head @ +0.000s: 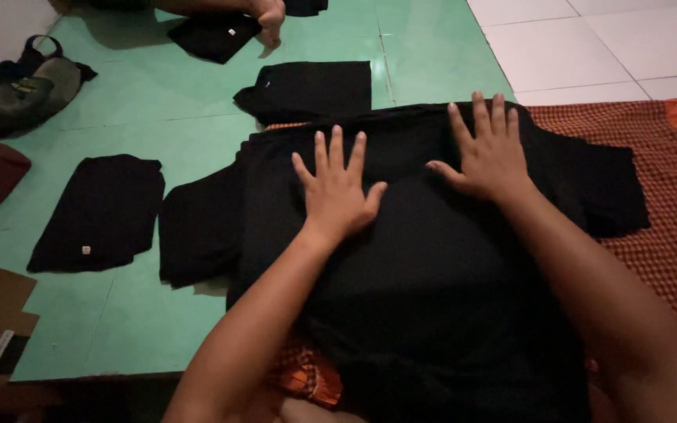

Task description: The person folds a black t-shirt on a checkered mat placed on the floor. They smooth the fabric, fold the sleeves inward, and fold the shirt in half before placing it on a stack of other folded shirts.

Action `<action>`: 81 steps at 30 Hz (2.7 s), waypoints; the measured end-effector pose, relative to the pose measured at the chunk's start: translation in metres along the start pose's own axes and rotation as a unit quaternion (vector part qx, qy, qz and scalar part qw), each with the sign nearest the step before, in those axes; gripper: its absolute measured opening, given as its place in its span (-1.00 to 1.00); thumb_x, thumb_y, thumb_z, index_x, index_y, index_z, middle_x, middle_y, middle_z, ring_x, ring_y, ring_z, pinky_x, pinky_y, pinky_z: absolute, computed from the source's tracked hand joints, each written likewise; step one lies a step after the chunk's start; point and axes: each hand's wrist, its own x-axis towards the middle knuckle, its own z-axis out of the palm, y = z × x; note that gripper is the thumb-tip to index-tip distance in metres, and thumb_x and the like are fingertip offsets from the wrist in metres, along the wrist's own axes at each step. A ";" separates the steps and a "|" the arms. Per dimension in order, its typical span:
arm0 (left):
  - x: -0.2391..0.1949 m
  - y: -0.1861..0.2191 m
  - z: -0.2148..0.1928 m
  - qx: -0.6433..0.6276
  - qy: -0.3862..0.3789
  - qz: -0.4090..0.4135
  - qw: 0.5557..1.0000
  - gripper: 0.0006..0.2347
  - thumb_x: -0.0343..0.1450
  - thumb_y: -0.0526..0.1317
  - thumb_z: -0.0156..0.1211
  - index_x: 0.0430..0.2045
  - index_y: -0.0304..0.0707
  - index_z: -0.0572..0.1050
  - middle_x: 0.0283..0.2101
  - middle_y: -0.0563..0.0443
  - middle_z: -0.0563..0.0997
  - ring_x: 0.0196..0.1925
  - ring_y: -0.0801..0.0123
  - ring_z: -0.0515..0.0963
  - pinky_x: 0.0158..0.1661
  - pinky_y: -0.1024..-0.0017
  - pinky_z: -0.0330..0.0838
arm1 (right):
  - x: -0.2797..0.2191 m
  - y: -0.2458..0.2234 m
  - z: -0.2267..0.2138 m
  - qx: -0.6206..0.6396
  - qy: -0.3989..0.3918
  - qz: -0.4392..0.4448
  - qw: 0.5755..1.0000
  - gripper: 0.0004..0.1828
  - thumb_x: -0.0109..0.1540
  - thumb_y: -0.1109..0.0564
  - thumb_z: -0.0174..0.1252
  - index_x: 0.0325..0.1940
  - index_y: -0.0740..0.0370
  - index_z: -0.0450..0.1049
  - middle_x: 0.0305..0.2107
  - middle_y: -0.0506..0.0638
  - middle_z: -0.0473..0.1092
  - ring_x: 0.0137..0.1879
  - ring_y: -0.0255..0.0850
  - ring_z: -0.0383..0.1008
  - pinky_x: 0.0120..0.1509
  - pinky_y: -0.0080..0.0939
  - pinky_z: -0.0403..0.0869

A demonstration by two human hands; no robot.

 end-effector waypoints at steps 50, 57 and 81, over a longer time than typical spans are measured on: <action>-0.185 -0.045 -0.052 0.064 0.035 0.004 0.997 -0.41 0.46 0.15 -0.02 0.34 -0.20 0.32 0.40 -0.29 0.33 0.50 -0.10 0.17 0.34 -0.27 -0.03 | -0.128 -0.134 -0.055 -0.015 -0.100 -0.195 0.976 0.02 0.21 -0.55 -0.01 0.53 0.14 0.11 0.44 0.27 0.09 0.56 0.34 -0.03 0.55 0.37 0.00; -0.175 -0.080 -0.060 0.102 0.067 0.086 0.989 -0.51 0.43 0.04 0.14 0.25 -0.12 0.46 0.34 -0.20 0.45 0.46 -0.01 0.28 0.37 -0.19 -0.01 | -0.180 -0.255 -0.036 0.105 0.064 -0.355 0.927 -0.48 0.30 0.08 -0.14 0.24 0.38 0.46 0.21 0.30 0.40 0.38 0.31 0.33 0.49 0.37 0.21; -0.133 -0.095 -0.038 0.106 -0.234 0.110 0.960 -0.32 0.53 0.12 -0.16 0.47 -0.37 -0.05 0.54 -0.24 0.01 0.58 -0.09 -0.13 0.45 0.05 -0.21 | -0.197 -0.342 -0.082 0.307 -0.427 -0.068 0.848 -0.24 0.34 -0.08 -0.08 0.57 0.21 -0.08 0.14 0.37 0.24 0.05 0.39 0.42 0.01 0.38 0.41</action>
